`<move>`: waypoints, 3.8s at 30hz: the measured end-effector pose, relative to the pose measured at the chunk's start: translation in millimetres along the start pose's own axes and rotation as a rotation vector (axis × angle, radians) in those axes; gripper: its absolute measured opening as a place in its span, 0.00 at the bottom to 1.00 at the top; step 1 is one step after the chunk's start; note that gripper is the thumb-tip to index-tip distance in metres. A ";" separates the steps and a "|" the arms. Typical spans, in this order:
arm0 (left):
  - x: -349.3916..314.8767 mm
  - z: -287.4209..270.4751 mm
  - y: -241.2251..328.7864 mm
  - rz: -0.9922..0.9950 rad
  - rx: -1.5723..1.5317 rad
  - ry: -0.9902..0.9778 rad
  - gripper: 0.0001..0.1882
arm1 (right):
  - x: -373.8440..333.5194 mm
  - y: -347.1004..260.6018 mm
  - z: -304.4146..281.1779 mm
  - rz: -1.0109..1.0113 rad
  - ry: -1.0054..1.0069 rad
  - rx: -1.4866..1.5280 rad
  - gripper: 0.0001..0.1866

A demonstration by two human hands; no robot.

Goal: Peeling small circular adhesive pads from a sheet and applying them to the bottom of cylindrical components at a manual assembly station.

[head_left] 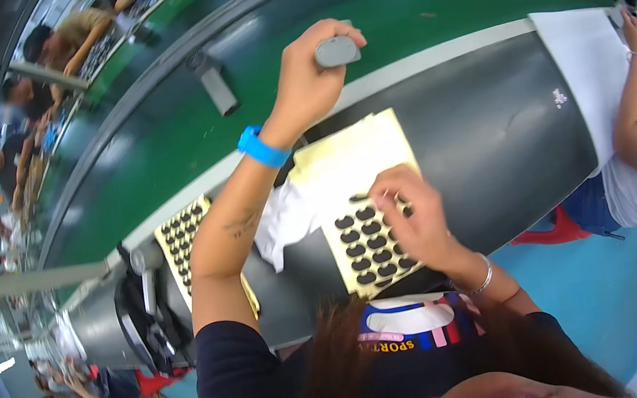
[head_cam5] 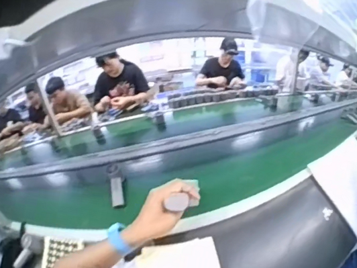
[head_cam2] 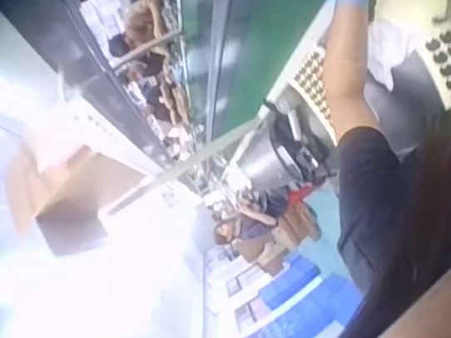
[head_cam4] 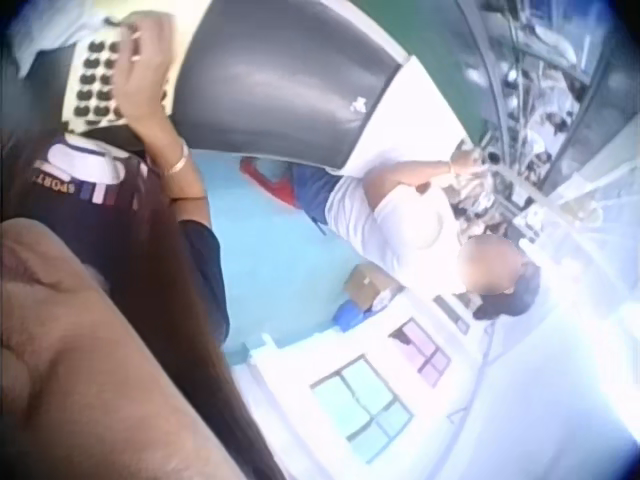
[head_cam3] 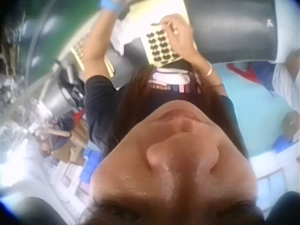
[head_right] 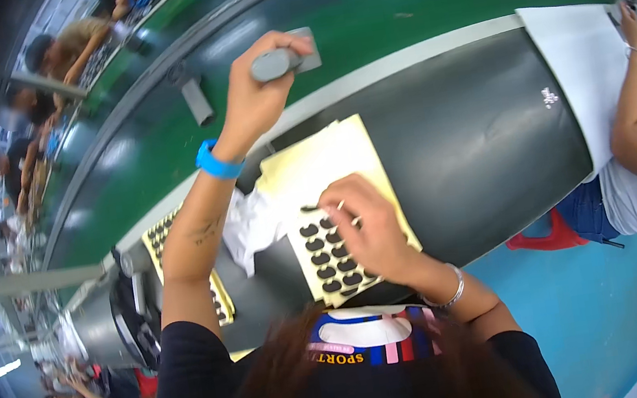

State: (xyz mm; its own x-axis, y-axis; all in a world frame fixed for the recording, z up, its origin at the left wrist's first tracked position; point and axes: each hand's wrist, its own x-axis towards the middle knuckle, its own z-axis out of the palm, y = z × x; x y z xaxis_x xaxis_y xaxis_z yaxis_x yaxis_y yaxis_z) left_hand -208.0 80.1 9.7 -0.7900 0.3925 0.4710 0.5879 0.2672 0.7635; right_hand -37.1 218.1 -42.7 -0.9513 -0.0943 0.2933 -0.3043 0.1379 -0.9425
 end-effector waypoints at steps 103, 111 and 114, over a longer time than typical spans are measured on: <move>-207.2 15.0 95.8 -0.069 -0.262 0.296 0.19 | -38.2 -75.3 -9.4 -0.141 -0.091 0.158 0.27; -207.1 15.7 108.3 -0.099 -0.257 0.199 0.19 | -37.4 -82.1 -9.3 -0.103 -0.074 0.120 0.24; -206.9 17.2 108.1 -0.098 -0.272 0.179 0.18 | -39.4 -85.2 -11.8 -0.050 -0.096 0.094 0.23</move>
State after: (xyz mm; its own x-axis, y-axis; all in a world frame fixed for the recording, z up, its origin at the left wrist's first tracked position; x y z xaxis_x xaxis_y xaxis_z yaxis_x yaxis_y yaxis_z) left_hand 22.0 42.9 -12.9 -0.8725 0.2093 0.4415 0.4591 0.0422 0.8874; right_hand 25.7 221.7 27.9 -0.9248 -0.1935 0.3274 -0.3406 0.0380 -0.9395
